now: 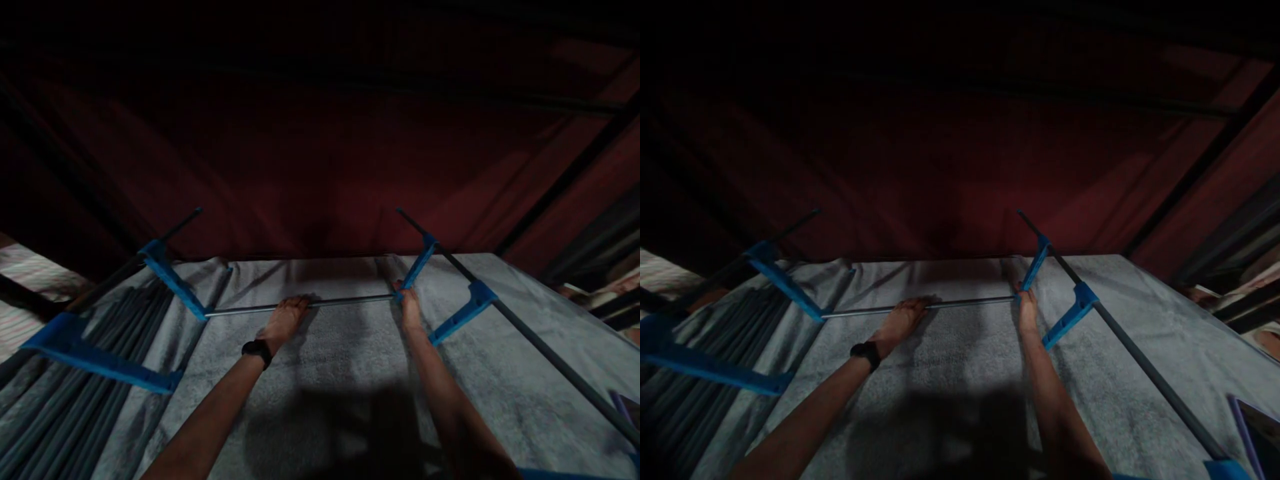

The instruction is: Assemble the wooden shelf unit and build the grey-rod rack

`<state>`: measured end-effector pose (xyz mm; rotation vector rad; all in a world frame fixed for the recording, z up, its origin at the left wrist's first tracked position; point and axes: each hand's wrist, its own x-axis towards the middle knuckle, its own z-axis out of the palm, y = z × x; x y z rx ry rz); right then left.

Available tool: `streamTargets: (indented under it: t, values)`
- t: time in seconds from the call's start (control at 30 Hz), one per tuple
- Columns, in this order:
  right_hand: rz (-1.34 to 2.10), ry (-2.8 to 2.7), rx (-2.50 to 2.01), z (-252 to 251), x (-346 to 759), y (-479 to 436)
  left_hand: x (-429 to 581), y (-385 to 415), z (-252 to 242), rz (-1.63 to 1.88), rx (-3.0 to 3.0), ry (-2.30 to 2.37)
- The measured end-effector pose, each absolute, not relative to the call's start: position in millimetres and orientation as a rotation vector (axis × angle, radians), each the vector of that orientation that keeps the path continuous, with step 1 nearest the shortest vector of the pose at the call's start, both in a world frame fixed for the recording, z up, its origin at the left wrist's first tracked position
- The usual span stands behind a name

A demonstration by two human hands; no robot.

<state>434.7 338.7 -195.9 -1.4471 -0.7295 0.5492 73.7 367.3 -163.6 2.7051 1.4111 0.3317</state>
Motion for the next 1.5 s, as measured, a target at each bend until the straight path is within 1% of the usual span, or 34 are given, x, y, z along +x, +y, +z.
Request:
streamTargets:
  t: [0.2, 0.63, 1.2, 1.33, 1.5]
  values:
    - [0.543, -0.772, -1.517, -197.4, 435.2, 335.6, 80.7, 374.5, -169.9, 0.317, 2.693, 1.365]
    - [0.41, -0.899, -1.705, -196.7, 428.3, 329.1, 82.5, 369.9, -161.5, 0.178, 2.683, 1.413]
    - [0.389, -0.902, -1.757, -198.6, 428.8, 332.5, 84.0, 368.1, -162.8, 0.202, 2.665, 1.416]
    - [0.401, -0.891, -1.746, -196.8, 429.7, 332.3, 86.2, 366.0, -162.9, 0.253, 2.664, 1.399]
    - [0.409, -0.872, -1.745, -194.8, 426.9, 326.5, 79.3, 346.4, -154.9, 0.426, 2.652, 1.409]
